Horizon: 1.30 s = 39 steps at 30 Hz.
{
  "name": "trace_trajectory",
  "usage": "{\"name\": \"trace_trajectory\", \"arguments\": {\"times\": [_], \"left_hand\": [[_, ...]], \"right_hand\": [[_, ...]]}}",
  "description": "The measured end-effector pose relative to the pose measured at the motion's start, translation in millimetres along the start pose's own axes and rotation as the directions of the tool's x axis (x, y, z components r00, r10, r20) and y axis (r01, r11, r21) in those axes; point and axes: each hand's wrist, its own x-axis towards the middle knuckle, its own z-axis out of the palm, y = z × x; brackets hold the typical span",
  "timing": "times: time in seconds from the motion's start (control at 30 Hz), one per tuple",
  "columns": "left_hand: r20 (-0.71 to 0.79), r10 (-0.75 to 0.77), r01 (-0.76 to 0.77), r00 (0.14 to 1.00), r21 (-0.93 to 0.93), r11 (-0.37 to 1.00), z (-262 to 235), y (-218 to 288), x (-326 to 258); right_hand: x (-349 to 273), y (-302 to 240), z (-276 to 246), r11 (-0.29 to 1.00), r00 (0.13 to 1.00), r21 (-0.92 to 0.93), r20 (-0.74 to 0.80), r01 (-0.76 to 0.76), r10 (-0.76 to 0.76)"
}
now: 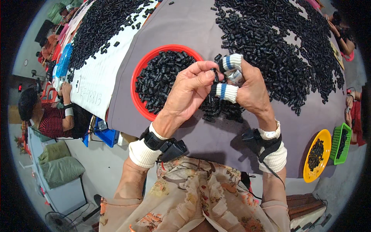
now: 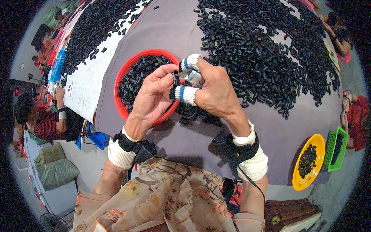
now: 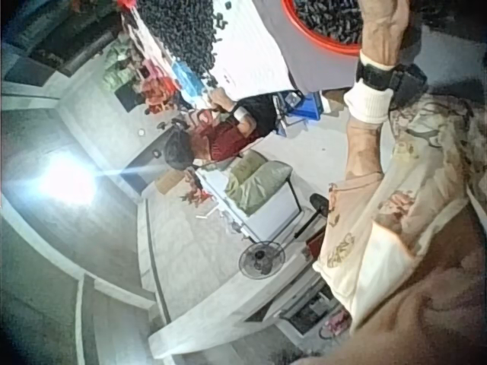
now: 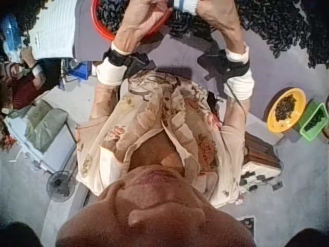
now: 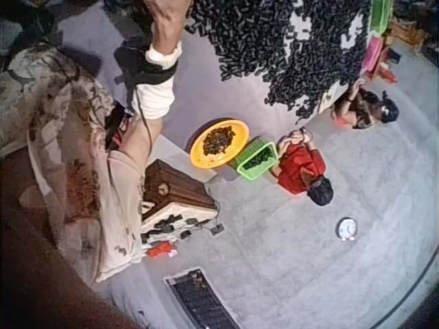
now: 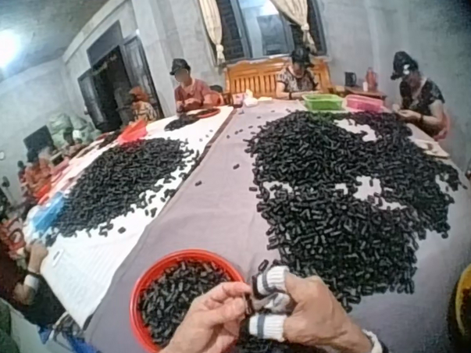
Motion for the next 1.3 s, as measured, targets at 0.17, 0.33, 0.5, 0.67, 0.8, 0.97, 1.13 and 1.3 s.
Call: {"name": "trace_trajectory", "arguments": {"times": [0.17,0.33,0.5,0.67,0.8,0.97,1.13,1.3], "left_hand": [[0.032,0.027,-0.028,0.999,0.014,1.0,-5,-4,1],[0.025,0.031,-0.03,0.999,-0.025,0.999,-2,-5,-2],[0.044,0.041,-0.04,0.998,-0.039,0.998,-3,-4,-4],[0.059,0.062,-0.059,0.996,-0.056,0.997,-10,-4,-8],[0.078,0.049,-0.042,0.996,-0.085,0.995,-5,0,-8],[0.137,0.042,-0.031,0.99,-0.079,0.996,-9,2,-8],[0.156,0.053,-0.042,0.986,-0.072,0.996,-8,1,-8],[0.129,0.06,-0.053,0.99,-0.053,0.997,-12,1,-7]], "right_hand": [[-4,0,0,0.995,0.996,0.072,-0.043,-0.073,0.076],[-6,-3,2,0.994,0.997,0.093,-0.05,-0.058,0.063],[-6,-4,5,0.992,0.996,0.11,-0.057,-0.061,0.068],[-5,-9,8,1.0,0.997,0.021,-0.075,-0.008,0.01],[-3,-11,6,0.997,0.995,-0.01,-0.064,-0.082,0.081],[0,-12,6,0.995,0.996,-0.052,-0.021,-0.085,0.084],[0,-13,4,0.994,0.997,-0.073,-0.008,-0.084,0.083],[-3,-8,3,0.994,0.994,-0.02,0.018,-0.112,0.112]]}}
